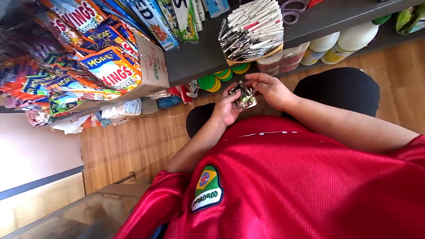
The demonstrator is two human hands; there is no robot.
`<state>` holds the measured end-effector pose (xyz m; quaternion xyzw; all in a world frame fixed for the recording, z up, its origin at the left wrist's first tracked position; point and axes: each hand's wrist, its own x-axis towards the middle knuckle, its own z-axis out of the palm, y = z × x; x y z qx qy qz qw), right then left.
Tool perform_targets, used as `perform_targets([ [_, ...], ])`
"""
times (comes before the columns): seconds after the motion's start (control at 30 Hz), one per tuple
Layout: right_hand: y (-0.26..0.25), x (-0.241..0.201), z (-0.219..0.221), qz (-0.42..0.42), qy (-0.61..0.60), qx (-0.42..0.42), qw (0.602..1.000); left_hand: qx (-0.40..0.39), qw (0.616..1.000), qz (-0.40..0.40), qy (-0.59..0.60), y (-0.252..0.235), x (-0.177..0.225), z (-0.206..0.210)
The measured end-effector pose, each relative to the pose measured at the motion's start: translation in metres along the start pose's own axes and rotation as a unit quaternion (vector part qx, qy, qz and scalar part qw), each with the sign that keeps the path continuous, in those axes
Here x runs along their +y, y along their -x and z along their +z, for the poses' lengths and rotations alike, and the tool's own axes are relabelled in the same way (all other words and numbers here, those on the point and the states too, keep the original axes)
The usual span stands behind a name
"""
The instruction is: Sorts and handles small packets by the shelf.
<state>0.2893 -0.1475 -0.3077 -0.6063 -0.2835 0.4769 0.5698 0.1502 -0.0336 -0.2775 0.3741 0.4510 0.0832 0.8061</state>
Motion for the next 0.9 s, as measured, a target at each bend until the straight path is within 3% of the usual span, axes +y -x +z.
perform_targets([
  [0.13, -0.003, 0.009, -0.013, -0.172, 0.13, 0.0, 0.976, 0.031, 0.999, 0.014, 0.035, -0.003, 0.003, -0.008],
  [0.23, -0.004, 0.014, -0.014, -0.237, 0.151, -0.017, 0.96, 0.031, 0.998, -0.008, 0.045, 0.002, 0.007, -0.006],
  [0.37, -0.006, 0.022, -0.01, -0.321, 0.172, -0.034, 0.931, -0.043, 0.998, -0.048, 0.026, 0.004, 0.005, -0.01],
  [0.67, -0.004, 0.019, -0.011, -0.432, 0.228, -0.008, 0.873, -0.082, 0.994, -0.062, 0.039, -0.002, 0.001, -0.017],
  [0.9, -0.003, 0.011, -0.012, -0.485, 0.222, -0.047, 0.845, -0.075, 0.994, -0.057, 0.049, -0.002, 0.003, -0.016],
])
